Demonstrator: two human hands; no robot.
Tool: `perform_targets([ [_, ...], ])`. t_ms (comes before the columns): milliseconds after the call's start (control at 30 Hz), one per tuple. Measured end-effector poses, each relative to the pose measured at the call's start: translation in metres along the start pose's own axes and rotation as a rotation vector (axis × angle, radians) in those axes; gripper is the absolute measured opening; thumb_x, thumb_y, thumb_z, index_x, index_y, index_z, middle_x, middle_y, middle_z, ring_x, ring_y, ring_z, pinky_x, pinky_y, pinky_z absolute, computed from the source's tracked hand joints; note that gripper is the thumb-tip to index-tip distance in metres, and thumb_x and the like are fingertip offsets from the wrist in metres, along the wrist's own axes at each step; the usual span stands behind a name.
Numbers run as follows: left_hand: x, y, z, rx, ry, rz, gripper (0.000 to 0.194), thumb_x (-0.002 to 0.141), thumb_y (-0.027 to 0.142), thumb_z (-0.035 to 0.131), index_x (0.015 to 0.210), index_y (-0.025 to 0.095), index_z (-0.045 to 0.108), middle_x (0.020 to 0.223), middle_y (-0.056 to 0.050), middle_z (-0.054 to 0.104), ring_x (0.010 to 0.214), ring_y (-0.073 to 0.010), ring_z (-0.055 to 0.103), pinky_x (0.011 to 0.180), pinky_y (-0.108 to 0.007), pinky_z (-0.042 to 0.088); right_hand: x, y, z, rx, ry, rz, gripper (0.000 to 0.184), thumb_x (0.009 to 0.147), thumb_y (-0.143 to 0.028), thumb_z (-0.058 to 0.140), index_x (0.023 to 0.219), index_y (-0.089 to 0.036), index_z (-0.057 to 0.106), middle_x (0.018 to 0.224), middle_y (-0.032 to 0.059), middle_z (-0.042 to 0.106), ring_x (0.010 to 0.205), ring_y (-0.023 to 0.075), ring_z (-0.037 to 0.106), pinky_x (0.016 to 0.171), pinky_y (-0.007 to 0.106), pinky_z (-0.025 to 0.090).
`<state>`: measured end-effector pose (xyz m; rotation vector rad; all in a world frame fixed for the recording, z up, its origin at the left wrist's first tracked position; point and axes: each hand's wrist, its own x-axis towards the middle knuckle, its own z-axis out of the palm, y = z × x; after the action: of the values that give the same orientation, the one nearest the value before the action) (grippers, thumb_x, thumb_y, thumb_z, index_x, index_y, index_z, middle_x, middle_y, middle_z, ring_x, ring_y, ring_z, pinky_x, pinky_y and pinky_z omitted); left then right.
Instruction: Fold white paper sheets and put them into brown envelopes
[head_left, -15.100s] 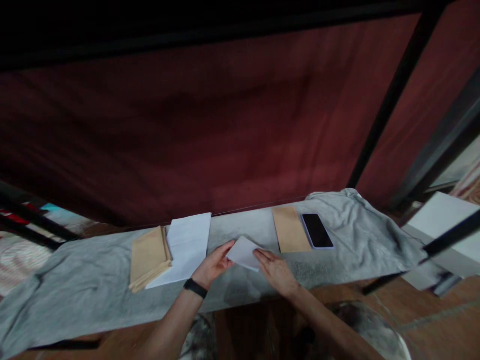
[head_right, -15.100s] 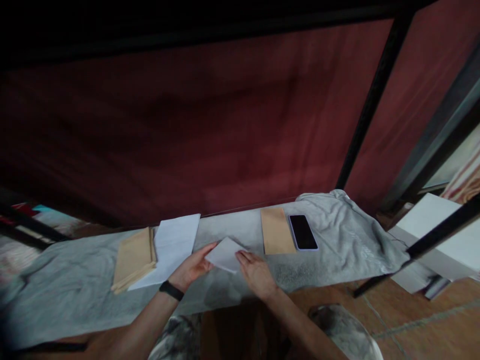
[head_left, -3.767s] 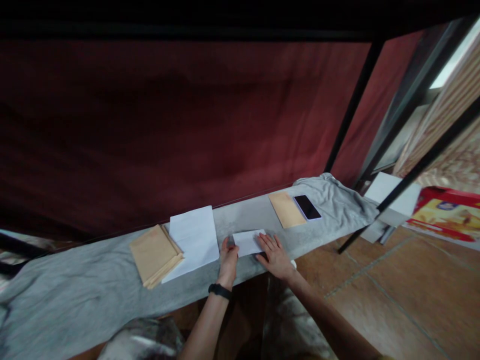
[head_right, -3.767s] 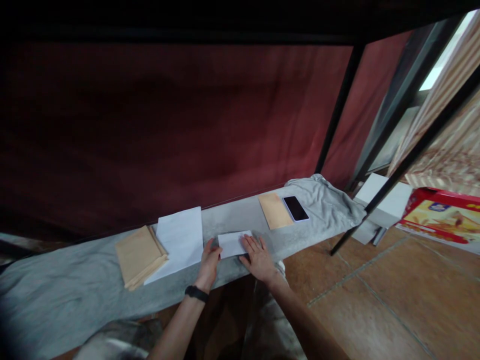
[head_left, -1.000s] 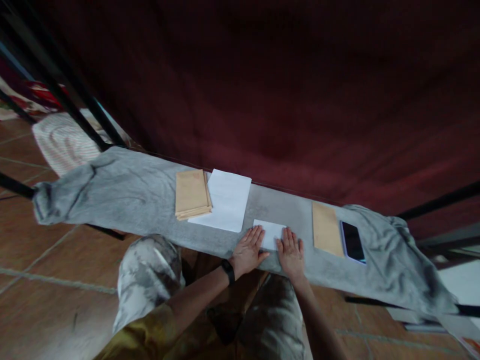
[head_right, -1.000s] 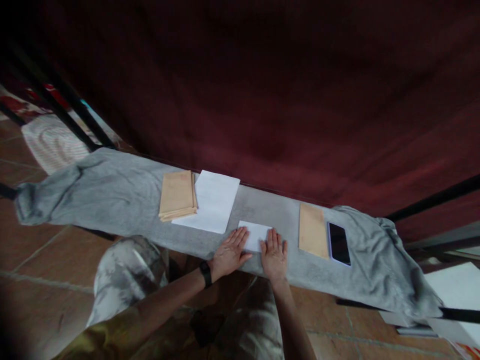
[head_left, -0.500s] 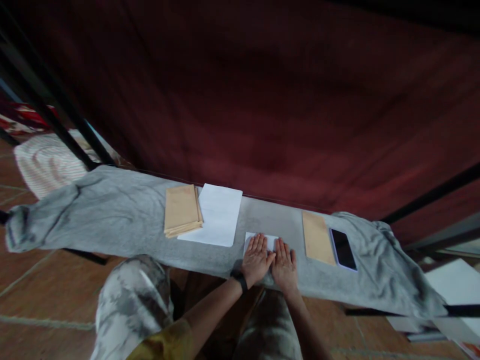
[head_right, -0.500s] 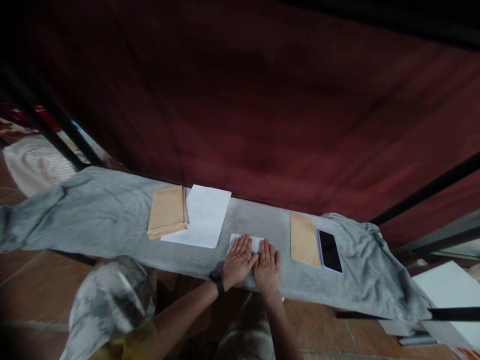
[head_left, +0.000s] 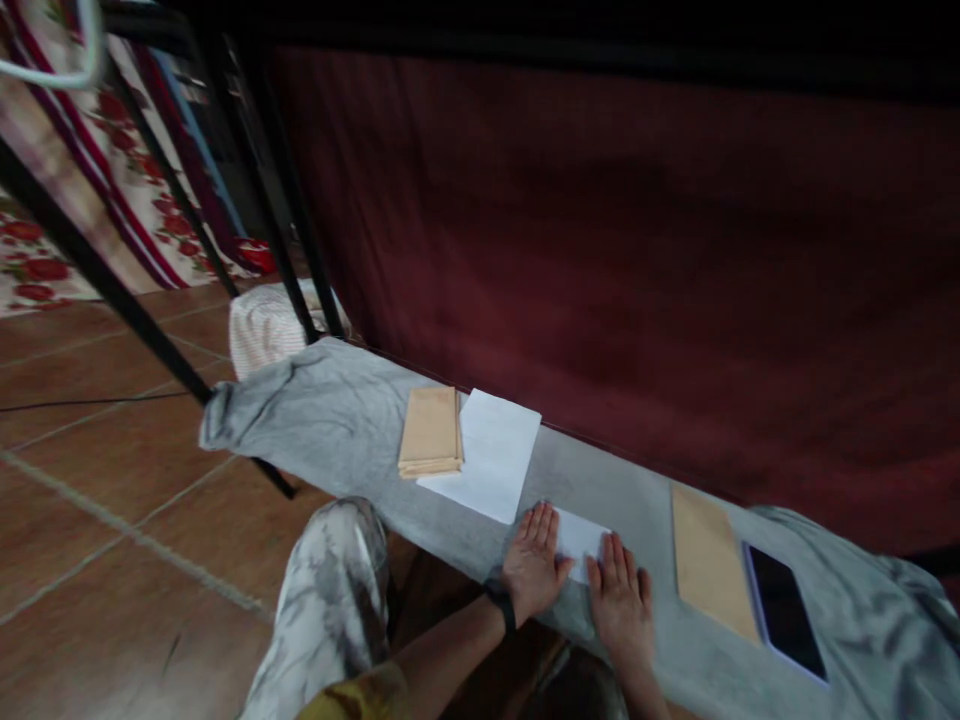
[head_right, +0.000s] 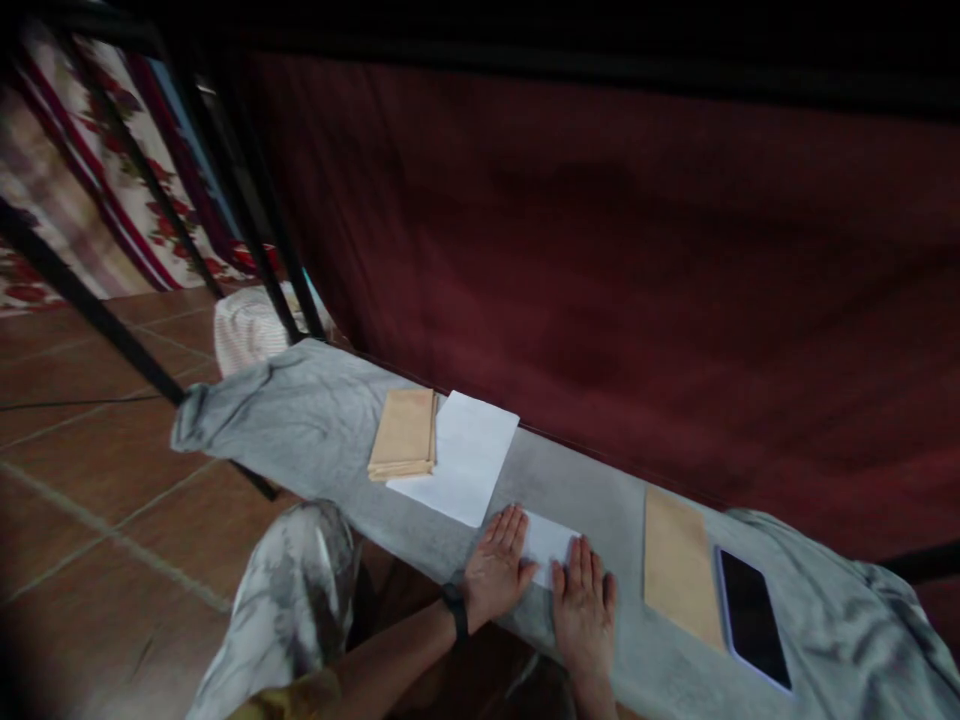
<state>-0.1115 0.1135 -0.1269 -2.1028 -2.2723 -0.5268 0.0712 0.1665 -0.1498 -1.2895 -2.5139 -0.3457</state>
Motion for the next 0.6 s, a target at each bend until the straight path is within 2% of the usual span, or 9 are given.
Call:
perform_targets([
  [133,-0.004,-0.002,-0.005,-0.051,-0.013,0.003,0.073,0.097,0.050,0.038,0.153,0.005,0.029,0.161,-0.017,0.025,0.151,-0.0266,0.020,0.123,-0.042,0.022,-0.001,0.001,0.004,0.000,0.028,-0.032,0.056,0.100,-0.030,0.018,0.122,-0.020,0.069,0.151,0.0124,0.047,0.139,0.0353,0.041,0.108,0.060,0.031],
  [233,-0.015,-0.009,-0.010,-0.117,-0.041,0.028,0.066,0.096,0.048,0.042,0.151,0.010,0.036,0.160,-0.013,0.031,0.149,-0.0253,0.026,0.121,-0.041,0.026,0.000,0.001,0.005,0.038,0.052,-0.001,0.060,0.100,-0.031,0.015,0.119,-0.021,0.070,0.147,0.0125,0.052,0.136,0.0340,0.044,0.107,0.060,0.032],
  [333,-0.025,-0.026,-0.020,-0.203,-0.055,0.110,0.053,0.095,0.042,0.047,0.144,0.020,0.048,0.153,-0.007,0.046,0.142,-0.0217,0.040,0.118,-0.039,0.032,0.004,0.000,0.006,0.108,0.065,0.072,0.059,0.100,-0.042,0.018,0.125,-0.021,0.067,0.141,0.0141,0.057,0.133,0.0330,0.048,0.105,0.059,0.036],
  [400,-0.025,-0.048,-0.036,-0.229,0.014,0.117,0.045,0.095,0.038,0.048,0.138,0.025,0.053,0.148,-0.005,0.053,0.137,-0.0209,0.046,0.117,-0.041,0.036,0.008,-0.002,0.005,0.157,0.064,0.105,0.059,0.099,-0.048,0.021,0.130,-0.024,0.065,0.139,0.0135,0.059,0.131,0.0330,0.050,0.104,0.058,0.037],
  [467,-0.019,-0.080,-0.060,-0.193,0.172,-0.023,0.043,0.096,0.033,0.045,0.138,0.026,0.053,0.147,-0.006,0.053,0.137,-0.0229,0.046,0.115,-0.045,0.037,0.011,-0.005,0.002,0.193,0.076,0.140,0.059,0.098,-0.050,0.021,0.133,-0.026,0.063,0.138,0.0127,0.060,0.130,0.0334,0.051,0.103,0.059,0.038],
  [533,-0.008,-0.122,-0.086,-0.135,0.328,-0.239,0.050,0.097,0.036,0.044,0.144,0.019,0.045,0.148,-0.013,0.050,0.138,-0.0264,0.044,0.112,-0.046,0.039,0.013,-0.008,-0.003,0.215,0.090,0.172,0.060,0.098,-0.050,0.021,0.134,-0.026,0.061,0.137,0.0122,0.061,0.130,0.0338,0.051,0.103,0.059,0.038],
  [600,0.000,-0.166,-0.109,-0.052,0.394,-0.492,0.060,0.095,0.041,0.047,0.145,0.010,0.038,0.150,-0.020,0.044,0.139,-0.0315,0.039,0.111,-0.046,0.037,0.013,-0.011,-0.008,0.230,0.091,0.186,0.059,0.097,-0.049,0.021,0.135,-0.027,0.060,0.137,0.0115,0.062,0.131,0.0337,0.050,0.103,0.059,0.038],
])
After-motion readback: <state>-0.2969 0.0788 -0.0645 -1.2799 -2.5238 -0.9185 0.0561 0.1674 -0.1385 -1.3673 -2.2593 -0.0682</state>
